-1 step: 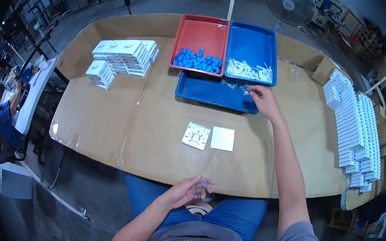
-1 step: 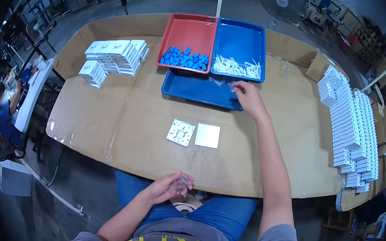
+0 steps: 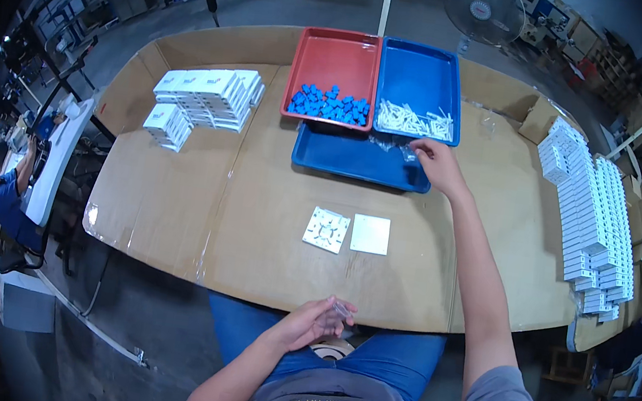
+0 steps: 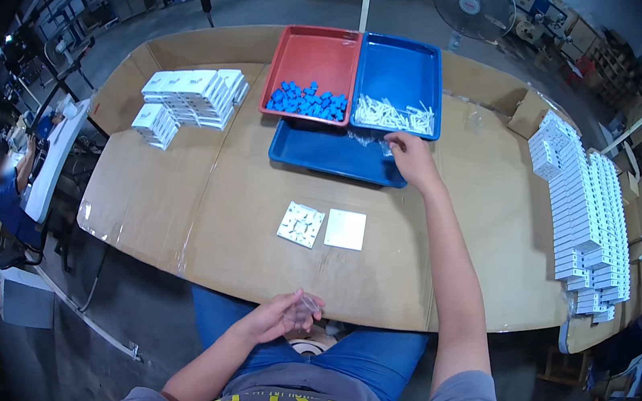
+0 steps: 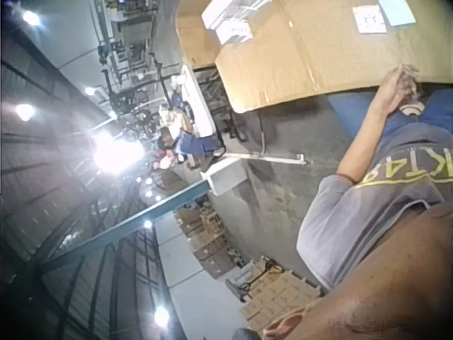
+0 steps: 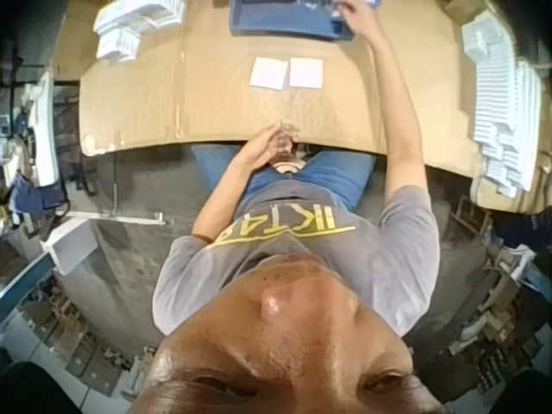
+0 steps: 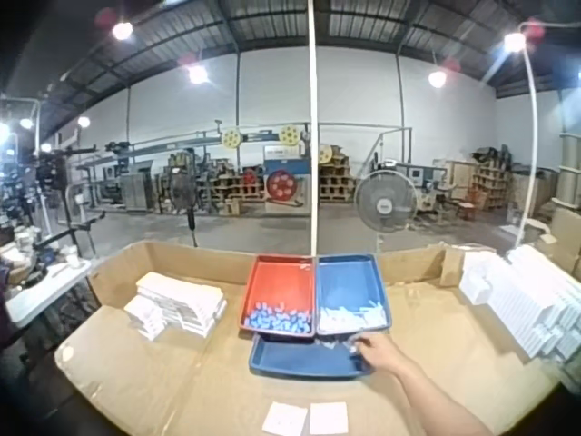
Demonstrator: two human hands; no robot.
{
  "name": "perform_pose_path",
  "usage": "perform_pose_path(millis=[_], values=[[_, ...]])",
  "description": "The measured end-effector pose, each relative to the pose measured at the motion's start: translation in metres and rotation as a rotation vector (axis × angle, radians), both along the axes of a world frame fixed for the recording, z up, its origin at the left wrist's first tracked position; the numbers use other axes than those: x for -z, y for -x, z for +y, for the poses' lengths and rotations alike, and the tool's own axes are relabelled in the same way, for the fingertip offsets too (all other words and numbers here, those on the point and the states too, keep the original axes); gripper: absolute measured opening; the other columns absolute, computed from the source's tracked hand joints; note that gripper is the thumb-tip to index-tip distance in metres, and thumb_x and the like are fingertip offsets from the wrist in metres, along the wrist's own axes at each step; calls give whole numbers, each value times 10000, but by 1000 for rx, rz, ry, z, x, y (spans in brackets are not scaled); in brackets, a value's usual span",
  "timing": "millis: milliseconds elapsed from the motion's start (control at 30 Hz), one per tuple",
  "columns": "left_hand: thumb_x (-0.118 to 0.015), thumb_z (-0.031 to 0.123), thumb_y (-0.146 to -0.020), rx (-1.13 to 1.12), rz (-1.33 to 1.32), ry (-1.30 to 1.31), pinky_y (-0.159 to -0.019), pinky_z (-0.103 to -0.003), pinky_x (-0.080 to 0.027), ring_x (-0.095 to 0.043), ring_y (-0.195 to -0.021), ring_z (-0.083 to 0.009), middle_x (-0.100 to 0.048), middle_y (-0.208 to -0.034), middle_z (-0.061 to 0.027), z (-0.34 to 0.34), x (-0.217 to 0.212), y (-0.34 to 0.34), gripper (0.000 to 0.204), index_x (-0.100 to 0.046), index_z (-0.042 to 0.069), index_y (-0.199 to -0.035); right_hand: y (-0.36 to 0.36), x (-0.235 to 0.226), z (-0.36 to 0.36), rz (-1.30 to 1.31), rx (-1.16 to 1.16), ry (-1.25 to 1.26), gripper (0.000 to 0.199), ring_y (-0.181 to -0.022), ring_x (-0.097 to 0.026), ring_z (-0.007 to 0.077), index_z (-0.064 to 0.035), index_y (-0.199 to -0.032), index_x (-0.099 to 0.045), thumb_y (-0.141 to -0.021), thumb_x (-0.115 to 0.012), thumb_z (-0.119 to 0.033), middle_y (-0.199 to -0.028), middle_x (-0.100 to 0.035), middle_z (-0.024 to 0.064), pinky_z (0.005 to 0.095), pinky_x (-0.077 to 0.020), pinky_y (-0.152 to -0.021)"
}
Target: Assembling plastic components into a white case.
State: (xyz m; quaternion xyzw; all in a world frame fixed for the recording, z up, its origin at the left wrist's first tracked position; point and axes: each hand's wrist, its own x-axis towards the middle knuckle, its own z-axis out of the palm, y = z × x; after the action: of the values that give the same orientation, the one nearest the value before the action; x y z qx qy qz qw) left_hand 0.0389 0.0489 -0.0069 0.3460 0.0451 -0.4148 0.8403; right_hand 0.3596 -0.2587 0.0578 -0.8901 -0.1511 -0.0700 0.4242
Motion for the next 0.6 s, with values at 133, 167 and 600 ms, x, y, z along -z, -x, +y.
perform_pose_path(millis=[133, 167, 600], values=[[-351, 391, -1173, 35, 13, -47, -892, -291, -526, -605, -924, -133, -690, -1140, -72, -13, 0, 1, 494, -600, 20, -1383, -58, -1, 27, -149, -33, 220, 258, -1185, -651, 398, -89, -1169, -763, -952, -625, -64, -1318, -687, 181, 450, -520, -1030], [-351, 391, -1173, 61, 16, -41, -896, -288, -525, -602, -929, -131, -687, -1141, -69, -19, -1, 0, 493, -598, 23, -1388, -68, 6, 27, -155, -28, 220, 258, -1185, -651, 398, -89, -1169, -763, -952, -625, -64, -1318, -687, 181, 450, -520, -1030], [-377, 394, -1168, 41, 22, -83, -892, -277, -518, -589, -939, -136, -674, -1124, -61, -16, -10, -30, 485, -610, 23, -1376, -135, 13, -14, -190, -99, 476, 208, -1250, -596, 351, -95, -1059, -773, -859, -781, -153, -1279, -651, 147, 435, -504, -1077]])
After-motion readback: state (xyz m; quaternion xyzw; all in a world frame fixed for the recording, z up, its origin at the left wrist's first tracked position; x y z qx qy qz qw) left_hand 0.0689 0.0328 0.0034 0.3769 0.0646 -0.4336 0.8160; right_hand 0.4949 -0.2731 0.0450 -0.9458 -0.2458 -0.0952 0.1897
